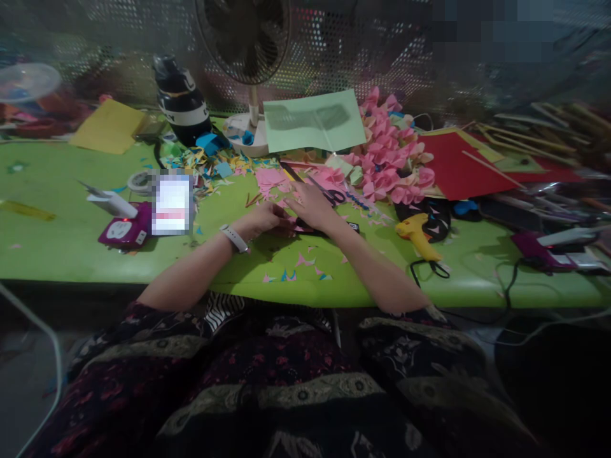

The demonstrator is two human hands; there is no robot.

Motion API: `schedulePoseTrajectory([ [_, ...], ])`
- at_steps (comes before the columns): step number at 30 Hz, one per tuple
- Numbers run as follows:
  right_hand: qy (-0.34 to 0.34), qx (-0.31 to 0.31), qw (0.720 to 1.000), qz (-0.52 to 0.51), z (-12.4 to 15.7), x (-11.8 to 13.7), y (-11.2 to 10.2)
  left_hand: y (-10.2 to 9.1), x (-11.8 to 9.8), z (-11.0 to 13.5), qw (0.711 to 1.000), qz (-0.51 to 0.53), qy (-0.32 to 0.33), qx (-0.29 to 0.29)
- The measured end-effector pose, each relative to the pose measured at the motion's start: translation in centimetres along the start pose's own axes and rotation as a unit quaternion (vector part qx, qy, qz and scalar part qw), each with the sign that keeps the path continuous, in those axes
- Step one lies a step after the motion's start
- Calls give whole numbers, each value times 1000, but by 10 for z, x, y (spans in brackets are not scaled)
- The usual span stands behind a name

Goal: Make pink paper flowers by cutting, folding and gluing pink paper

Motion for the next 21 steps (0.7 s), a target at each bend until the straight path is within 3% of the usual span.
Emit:
schedulePoseTrajectory([
  [21,20,27,999,23,1,5,-2,2,-1,4,1000,-5,-3,-8],
])
Point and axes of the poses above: each hand's wrist, its own z-axis away from the middle knuckle, its own y-axis out of the palm, x = y × z, the point moved 9 cm from there along -z, towards the middle knuckle, and after that the axes turned 9 degrees about -y, right-handed, at the moved point
